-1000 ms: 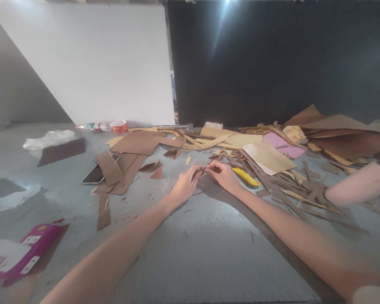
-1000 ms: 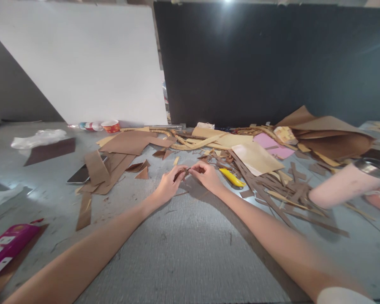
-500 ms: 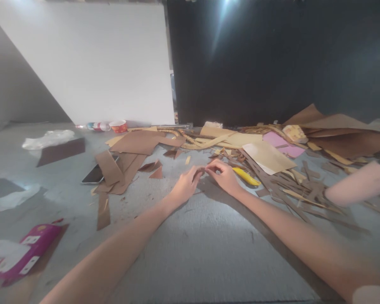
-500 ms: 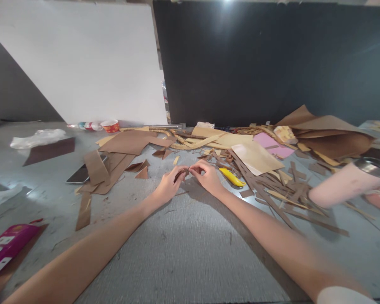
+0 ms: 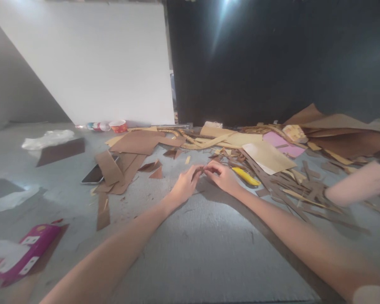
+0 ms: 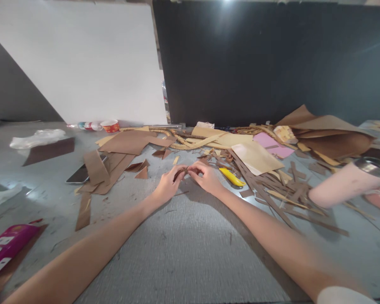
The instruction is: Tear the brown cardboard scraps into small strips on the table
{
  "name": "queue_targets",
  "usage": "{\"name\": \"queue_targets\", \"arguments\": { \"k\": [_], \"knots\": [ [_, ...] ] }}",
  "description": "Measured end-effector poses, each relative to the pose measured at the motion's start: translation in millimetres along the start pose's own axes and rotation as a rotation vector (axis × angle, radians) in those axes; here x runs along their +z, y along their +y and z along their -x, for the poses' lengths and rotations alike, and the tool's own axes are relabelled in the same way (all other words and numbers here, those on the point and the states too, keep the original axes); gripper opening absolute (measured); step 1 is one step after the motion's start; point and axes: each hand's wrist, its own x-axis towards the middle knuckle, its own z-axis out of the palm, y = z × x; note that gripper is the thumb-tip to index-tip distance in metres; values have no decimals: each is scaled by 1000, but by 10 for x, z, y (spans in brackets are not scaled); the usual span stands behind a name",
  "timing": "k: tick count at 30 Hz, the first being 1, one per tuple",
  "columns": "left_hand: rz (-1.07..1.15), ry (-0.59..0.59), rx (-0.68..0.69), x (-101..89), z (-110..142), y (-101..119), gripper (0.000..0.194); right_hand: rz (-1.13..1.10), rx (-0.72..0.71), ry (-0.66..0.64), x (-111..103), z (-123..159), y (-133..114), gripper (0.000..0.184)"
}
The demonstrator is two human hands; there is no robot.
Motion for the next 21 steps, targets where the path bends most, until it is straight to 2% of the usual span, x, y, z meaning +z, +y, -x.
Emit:
{"name": "queue_targets", "arguments": {
  "k": [4, 12, 18, 21],
  "knots": [
    [-2, -29, -8, -2, 4, -6, 24, -34, 28, -116, -17, -14, 39, 33],
    [-7, -15, 1, 10, -1, -6, 26, 43, -36, 35, 13, -2, 11, 32],
    [-21, -44, -32, -6, 17, -2, 25, 30, -23, -43, -1, -15, 46, 37],
    [-9, -48, -50, -7, 15, 4, 25, 44, -38, -30, 9, -17, 71, 38]
  ]
}}
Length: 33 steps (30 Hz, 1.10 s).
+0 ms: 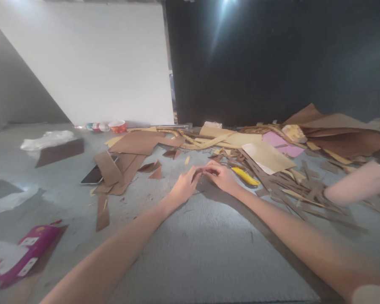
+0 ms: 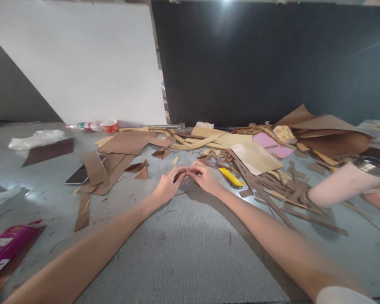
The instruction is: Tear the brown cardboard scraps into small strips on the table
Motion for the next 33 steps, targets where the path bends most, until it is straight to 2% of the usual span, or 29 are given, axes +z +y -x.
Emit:
{"name": "queue_targets", "arguments": {
  "k": [4, 7, 16, 23, 33],
  "knots": [
    [48, 31, -16, 16, -11, -4, 26, 71, -49, 118, 30, 18, -2, 37],
    [68, 31, -61, 22, -13, -8, 26, 99, -86, 156, 46, 38, -24, 34],
    [95, 42, -88, 12, -19, -30, 26, 78, -50, 72, 44, 33, -21, 34],
    [47, -37, -81, 17, 15, -49, 27, 90, -20, -5, 17, 33, -26, 39],
    [75, 13, -100, 19, -14, -15, 27, 86, -37, 54, 27, 14, -23, 36]
  ]
}}
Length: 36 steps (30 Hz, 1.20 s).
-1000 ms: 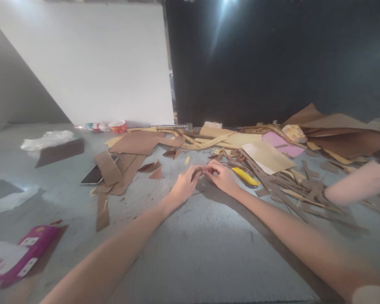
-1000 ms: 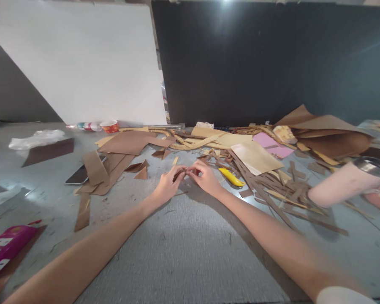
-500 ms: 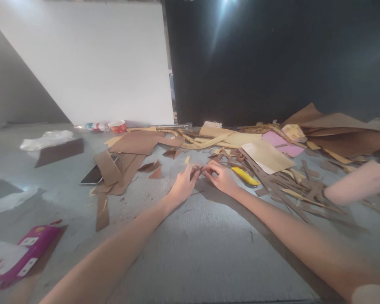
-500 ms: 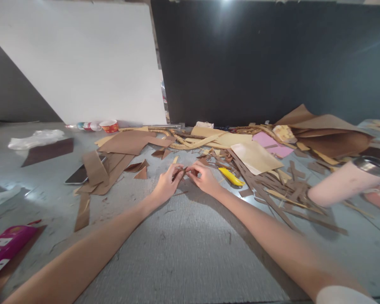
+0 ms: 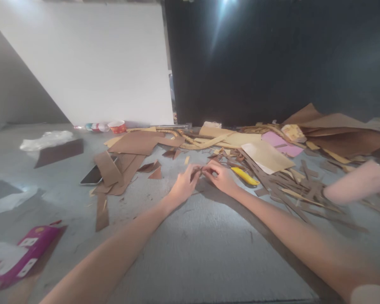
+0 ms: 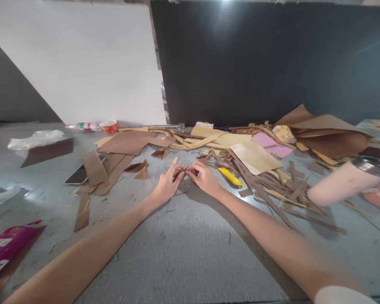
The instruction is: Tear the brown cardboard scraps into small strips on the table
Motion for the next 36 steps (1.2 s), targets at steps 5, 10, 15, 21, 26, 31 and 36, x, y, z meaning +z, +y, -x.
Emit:
{"name": "queue_targets", "arguments": {
  "k": [5, 10, 15, 21, 26, 31, 36],
  "knots": [
    [-25, 43, -22, -18, -15, -14, 30, 7, 18, -2, -8, -6, 6, 38],
    [-52, 10, -2, -21, -10, -27, 28, 8, 25, -50, -3, -1, 43, 35],
    [-48, -2, -12, -7, -10, 12, 28, 22, 33, -64, 2, -3, 20, 34],
    [-267, 283, -36, -49, -11, 69, 43, 58, 68, 29, -2, -7, 40, 33],
    [-469, 511, -320, -80, -71, -36, 69, 39, 77, 54, 7, -3, 61, 29],
    [-545, 268, -445, -54, -116, -155, 57, 28, 79, 65, 26, -4, 79, 28],
    [-767, 157, -111, -70, 28, -103, 51, 47, 109, 83, 37, -6, 120, 27]
  ]
}}
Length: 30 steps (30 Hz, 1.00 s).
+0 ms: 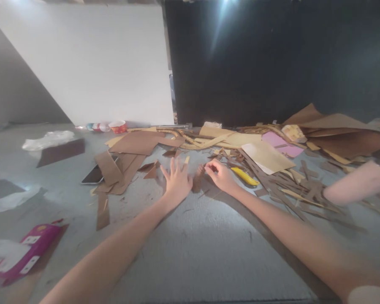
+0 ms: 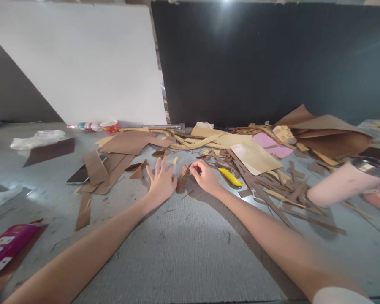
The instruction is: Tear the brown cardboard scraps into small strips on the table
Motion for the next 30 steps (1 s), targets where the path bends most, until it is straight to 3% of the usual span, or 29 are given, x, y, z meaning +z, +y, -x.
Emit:
{"name": "queue_targets", "arguments": {
  "k": [1, 4, 8, 14, 19, 24, 30],
  "knots": [
    [-49, 1, 21, -28, 20, -10, 48, 1, -1, -1, 3, 0, 8, 27],
    [-181, -16, -102, -88, 20, -63, 43, 1, -13, -9, 13, 1, 29, 27],
    [-252, -97, -208, -72, -45, -104, 49, 16, -4, 6, 27, -1, 51, 29],
    [-291, -72, -89, -40, -45, -98, 40, 24, 12, 37, 40, -8, 74, 27],
    [-285, -6, -30, -97, -161, -255, 35, 24, 31, 30, 38, -5, 88, 26],
    [-168, -126, -82, -108, -309, -388, 34, 40, 28, 16, 31, -2, 81, 27],
    [-28, -158, 45, -50, -328, -443, 34, 36, 21, 59, 58, -6, 131, 28]
  ]
}}
